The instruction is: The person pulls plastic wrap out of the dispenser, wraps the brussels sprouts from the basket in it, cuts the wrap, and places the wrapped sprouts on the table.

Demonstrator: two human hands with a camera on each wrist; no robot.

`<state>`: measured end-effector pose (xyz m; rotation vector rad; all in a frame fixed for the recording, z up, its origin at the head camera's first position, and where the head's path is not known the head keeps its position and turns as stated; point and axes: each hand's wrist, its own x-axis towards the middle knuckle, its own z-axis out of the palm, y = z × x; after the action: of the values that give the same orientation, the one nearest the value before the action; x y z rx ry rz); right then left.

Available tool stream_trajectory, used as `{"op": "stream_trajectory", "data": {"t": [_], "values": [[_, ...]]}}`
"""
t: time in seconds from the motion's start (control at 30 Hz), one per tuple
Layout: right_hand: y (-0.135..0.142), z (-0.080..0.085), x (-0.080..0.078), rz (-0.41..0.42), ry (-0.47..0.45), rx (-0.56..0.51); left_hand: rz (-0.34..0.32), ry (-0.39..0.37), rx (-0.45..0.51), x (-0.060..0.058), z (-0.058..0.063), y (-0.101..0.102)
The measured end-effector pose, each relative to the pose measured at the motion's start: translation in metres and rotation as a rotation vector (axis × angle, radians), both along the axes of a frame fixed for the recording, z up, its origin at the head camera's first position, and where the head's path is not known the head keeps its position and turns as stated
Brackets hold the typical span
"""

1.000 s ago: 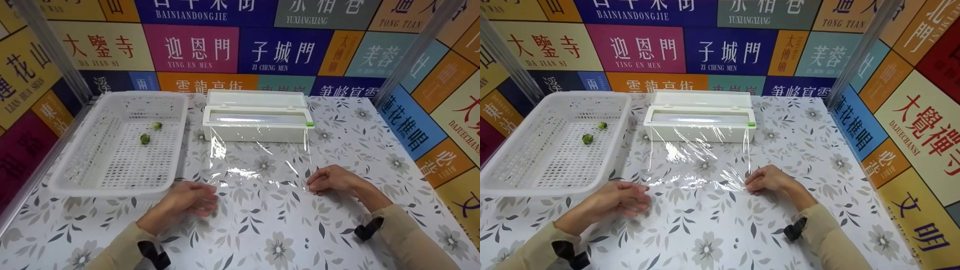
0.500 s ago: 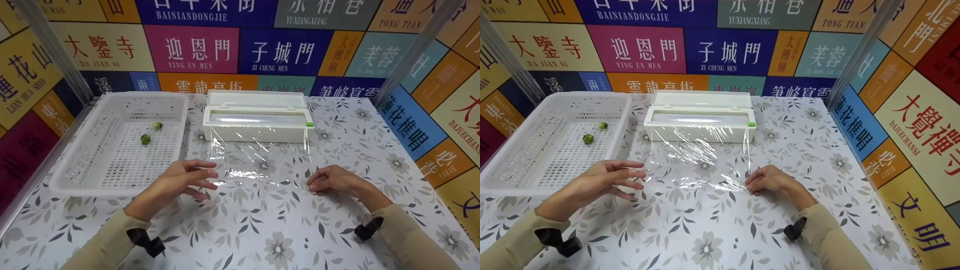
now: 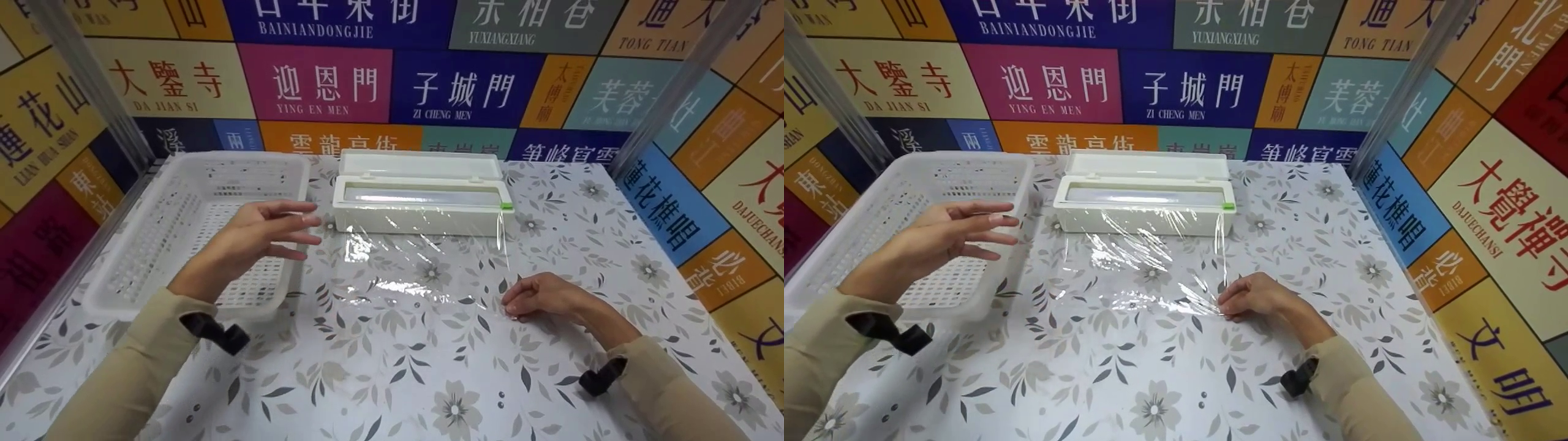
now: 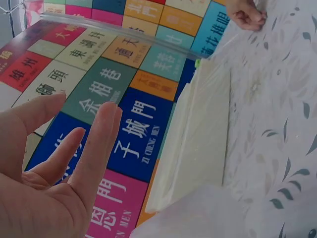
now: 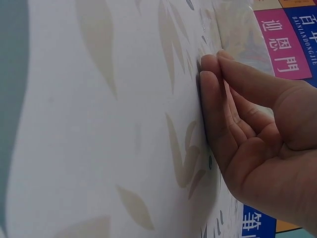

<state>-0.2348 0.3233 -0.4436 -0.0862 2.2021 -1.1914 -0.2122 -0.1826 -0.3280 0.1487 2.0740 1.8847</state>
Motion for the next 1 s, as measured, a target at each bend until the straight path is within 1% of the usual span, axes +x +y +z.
{"op": "stream_trajectory", "data": {"t": [0.13,0.23,0.4,0.47,0.5,0.73,0.9,1.0], "values": [[0.001,-0.001,0.001,0.006,0.005,0.005,0.053,-0.001,0.034,-0.016,0.002,-0.012],[0.002,-0.001,0.001,0.001,0.007,0.017,0.127,-0.008,0.055,-0.03,0.001,-0.02],[0.001,0.001,0.001,0.015,0.022,0.02,0.257,0.043,0.049,-0.052,-0.003,-0.035],[0.001,0.001,0.001,0.023,0.029,0.02,0.288,0.063,0.053,-0.06,-0.006,-0.042],[0.001,0.0,0.001,0.022,0.029,0.02,0.305,0.067,0.072,-0.063,-0.007,-0.045],[0.002,0.0,0.001,0.007,0.022,0.044,0.363,0.074,0.149,-0.08,-0.014,-0.063],[0.002,0.0,0.0,0.012,0.021,0.041,0.402,0.088,0.168,-0.091,-0.022,-0.074],[0.002,-0.001,0.0,0.011,0.017,0.04,0.419,0.093,0.163,-0.095,-0.027,-0.083]]}}
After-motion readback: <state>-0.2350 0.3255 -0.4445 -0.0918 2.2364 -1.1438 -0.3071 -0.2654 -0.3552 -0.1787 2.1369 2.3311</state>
